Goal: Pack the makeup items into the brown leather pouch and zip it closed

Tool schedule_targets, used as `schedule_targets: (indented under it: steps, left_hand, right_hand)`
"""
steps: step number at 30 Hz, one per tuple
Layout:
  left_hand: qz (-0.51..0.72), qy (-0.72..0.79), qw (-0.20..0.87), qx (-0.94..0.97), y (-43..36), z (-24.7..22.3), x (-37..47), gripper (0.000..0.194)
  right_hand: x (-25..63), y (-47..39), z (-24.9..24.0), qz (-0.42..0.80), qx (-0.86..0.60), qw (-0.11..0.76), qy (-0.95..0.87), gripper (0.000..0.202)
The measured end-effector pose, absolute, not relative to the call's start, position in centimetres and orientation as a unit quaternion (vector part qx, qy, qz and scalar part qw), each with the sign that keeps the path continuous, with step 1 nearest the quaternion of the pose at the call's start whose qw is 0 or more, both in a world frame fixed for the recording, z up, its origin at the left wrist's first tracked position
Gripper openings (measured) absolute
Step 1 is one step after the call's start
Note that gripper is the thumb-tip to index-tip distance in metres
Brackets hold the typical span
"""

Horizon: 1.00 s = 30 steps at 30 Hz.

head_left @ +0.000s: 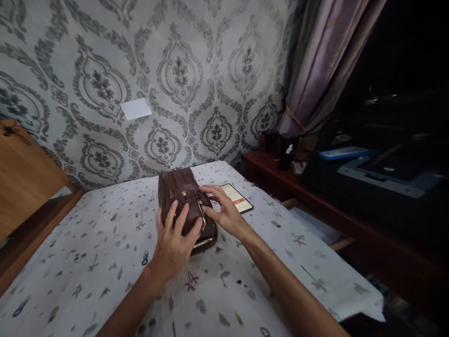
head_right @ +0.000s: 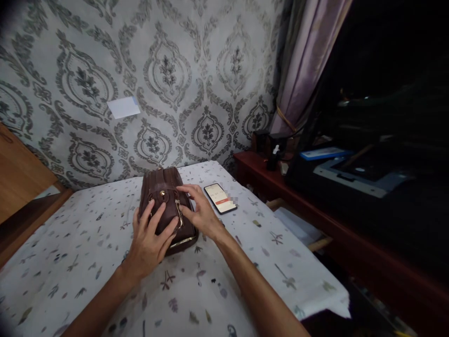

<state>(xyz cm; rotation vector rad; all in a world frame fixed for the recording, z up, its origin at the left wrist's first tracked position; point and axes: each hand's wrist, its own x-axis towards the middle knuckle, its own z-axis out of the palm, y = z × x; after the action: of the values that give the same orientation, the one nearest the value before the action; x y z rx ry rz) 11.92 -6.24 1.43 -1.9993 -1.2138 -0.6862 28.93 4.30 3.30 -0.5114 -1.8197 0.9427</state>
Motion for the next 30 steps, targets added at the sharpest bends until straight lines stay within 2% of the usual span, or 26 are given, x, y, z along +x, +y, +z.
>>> schedule_targets:
  steps: [6, 11, 16, 21, 30]
  left_hand:
    - [-0.274, -0.455, 0.348, -0.772, -6.1, 1.5, 11.9, 0.034]
    - [-0.275, -0.455, 0.343, -0.774, -6.1, 1.6, 11.8, 0.033]
    - [-0.273, -0.457, 0.312, -0.787, -6.3, 1.9, 11.7, 0.035]
    - [-0.276, -0.460, 0.336, -0.774, -6.1, 1.7, 11.8, 0.033]
    - [-0.273, -0.467, 0.305, -0.784, -6.2, 1.5, 11.4, 0.034]
  right_hand:
    - [29.7, 3.8, 3.6, 0.346, -0.189, 0.428, -0.813, 0.064]
    - [29.2, 3.2, 3.2, 0.311, -0.245, 0.394, -0.829, 0.079]
    - [28.7, 2.6, 3.1, 0.304, -0.254, 0.414, -0.820, 0.083]
    - [28.8, 2.7, 2.9, 0.314, -0.248, 0.427, -0.811, 0.081]
    - [29.6, 2.9, 3.0, 0.367, -0.231, 0.408, -0.803, 0.077]
